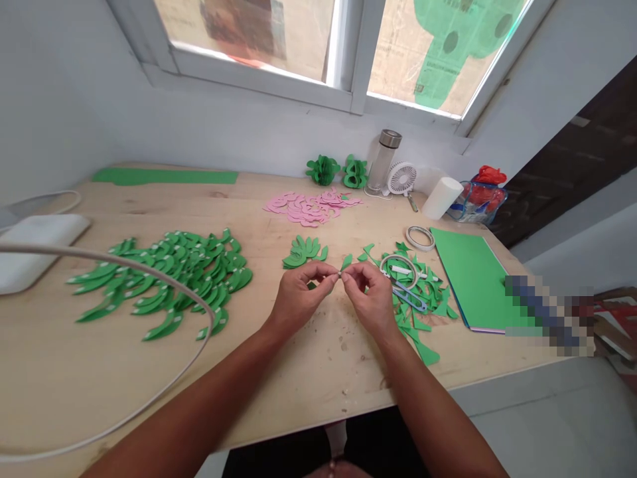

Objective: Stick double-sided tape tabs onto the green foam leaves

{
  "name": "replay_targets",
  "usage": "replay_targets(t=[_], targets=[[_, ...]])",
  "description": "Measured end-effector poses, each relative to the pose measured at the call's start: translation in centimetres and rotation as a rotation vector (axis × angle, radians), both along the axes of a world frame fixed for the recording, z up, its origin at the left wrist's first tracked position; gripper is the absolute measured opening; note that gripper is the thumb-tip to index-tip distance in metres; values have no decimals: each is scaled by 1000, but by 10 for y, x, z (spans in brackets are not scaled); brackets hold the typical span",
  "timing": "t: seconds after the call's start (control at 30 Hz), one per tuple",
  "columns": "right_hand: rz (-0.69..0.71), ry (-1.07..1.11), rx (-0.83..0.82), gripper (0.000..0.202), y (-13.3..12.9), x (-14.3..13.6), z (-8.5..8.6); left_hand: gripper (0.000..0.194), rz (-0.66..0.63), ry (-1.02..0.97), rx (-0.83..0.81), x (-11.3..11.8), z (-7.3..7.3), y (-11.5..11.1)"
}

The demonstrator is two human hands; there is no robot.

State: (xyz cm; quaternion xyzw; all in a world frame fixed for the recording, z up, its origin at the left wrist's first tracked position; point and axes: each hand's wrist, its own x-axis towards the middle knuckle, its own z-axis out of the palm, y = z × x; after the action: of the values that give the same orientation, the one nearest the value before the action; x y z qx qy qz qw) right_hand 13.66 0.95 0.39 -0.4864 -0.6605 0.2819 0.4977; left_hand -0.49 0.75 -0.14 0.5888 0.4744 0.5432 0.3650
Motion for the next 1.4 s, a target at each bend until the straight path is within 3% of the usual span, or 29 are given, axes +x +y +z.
replay_targets(t=[0.4,0.83,1.2,1.4], targets=[[7,19,-92,8,-1,-1,0,11,2,36,-6,1,2,-1],[100,217,-257,16,-1,-2,2,10,27,63,34,-1,5,-2],[236,482,-487,34,1,1,3,7,57,290,295,-7,5,-1],[270,596,-570,32,1,3,3,7,65,402,422,-9,2,1]])
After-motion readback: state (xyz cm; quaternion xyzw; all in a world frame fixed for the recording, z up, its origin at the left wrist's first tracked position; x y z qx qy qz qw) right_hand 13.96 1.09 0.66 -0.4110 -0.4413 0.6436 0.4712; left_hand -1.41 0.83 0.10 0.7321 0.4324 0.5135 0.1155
